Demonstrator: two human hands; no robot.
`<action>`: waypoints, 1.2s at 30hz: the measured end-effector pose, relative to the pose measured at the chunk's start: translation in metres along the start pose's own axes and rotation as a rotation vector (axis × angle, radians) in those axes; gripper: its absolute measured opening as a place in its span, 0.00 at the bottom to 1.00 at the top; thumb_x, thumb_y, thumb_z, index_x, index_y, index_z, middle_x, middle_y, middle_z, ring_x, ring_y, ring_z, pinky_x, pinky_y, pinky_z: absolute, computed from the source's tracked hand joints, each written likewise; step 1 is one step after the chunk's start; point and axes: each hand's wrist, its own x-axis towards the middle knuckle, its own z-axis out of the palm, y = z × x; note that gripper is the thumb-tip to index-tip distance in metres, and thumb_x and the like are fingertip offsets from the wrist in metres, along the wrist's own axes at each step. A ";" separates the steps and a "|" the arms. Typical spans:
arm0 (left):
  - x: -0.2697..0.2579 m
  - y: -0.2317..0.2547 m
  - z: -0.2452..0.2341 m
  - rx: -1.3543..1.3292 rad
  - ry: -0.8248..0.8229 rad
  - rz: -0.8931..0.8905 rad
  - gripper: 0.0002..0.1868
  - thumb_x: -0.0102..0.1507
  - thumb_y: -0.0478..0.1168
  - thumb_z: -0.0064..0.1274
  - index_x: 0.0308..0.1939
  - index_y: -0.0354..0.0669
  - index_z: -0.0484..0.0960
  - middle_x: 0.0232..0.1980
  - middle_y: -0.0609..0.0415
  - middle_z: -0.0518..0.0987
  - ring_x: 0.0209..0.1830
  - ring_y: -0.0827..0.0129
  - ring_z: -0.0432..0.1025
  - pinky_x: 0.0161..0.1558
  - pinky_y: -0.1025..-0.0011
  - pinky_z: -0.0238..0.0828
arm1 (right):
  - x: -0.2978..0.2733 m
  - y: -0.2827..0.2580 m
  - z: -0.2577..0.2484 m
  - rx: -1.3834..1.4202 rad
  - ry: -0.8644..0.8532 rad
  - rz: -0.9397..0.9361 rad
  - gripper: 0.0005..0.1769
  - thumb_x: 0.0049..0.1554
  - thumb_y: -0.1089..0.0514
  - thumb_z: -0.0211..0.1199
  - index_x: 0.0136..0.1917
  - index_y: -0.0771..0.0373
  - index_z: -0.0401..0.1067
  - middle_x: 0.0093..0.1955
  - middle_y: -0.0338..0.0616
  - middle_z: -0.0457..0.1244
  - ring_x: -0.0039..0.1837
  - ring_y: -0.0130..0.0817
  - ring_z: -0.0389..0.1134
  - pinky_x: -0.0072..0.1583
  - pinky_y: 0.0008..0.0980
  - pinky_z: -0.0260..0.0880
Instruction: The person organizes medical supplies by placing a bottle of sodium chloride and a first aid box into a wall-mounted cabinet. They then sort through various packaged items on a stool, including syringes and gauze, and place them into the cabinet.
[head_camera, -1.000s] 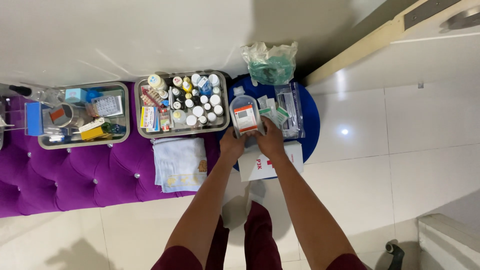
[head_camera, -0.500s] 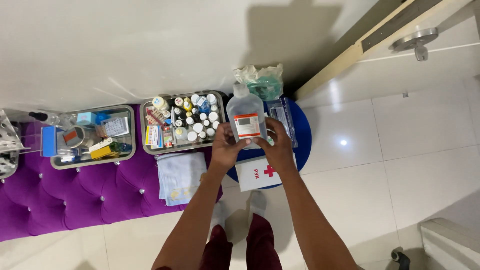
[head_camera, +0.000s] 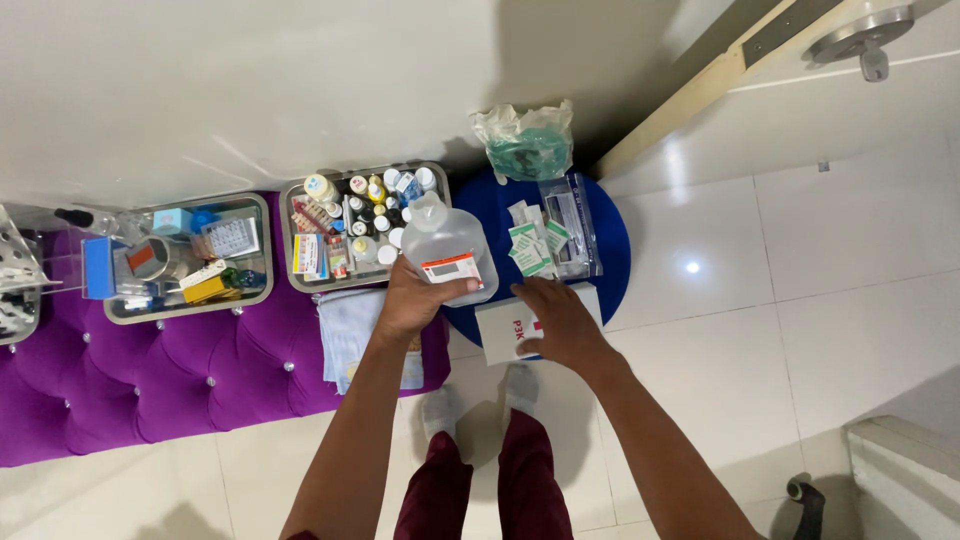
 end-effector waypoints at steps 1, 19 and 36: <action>0.000 -0.001 0.000 -0.002 0.003 0.001 0.26 0.50 0.27 0.70 0.51 0.41 0.82 0.46 0.56 0.86 0.45 0.73 0.80 0.49 0.70 0.80 | -0.002 -0.007 -0.002 -0.002 -0.002 -0.002 0.48 0.44 0.50 0.81 0.73 0.53 0.62 0.77 0.46 0.56 0.77 0.47 0.56 0.74 0.45 0.59; -0.032 0.021 -0.041 0.255 -0.287 -0.202 0.29 0.48 0.38 0.73 0.53 0.37 0.84 0.47 0.52 0.86 0.46 0.68 0.80 0.53 0.67 0.77 | -0.048 -0.017 -0.042 -0.767 -0.175 -0.225 0.43 0.54 0.66 0.61 0.80 0.58 0.51 0.79 0.45 0.51 0.81 0.42 0.46 0.80 0.55 0.35; -0.164 0.130 0.039 -0.355 -1.176 -0.450 0.53 0.39 0.43 0.86 0.64 0.29 0.76 0.55 0.45 0.83 0.55 0.58 0.77 0.61 0.61 0.73 | -0.270 -0.306 -0.246 -0.878 0.158 -0.523 0.42 0.53 0.66 0.60 0.77 0.43 0.57 0.80 0.36 0.50 0.80 0.38 0.48 0.76 0.67 0.43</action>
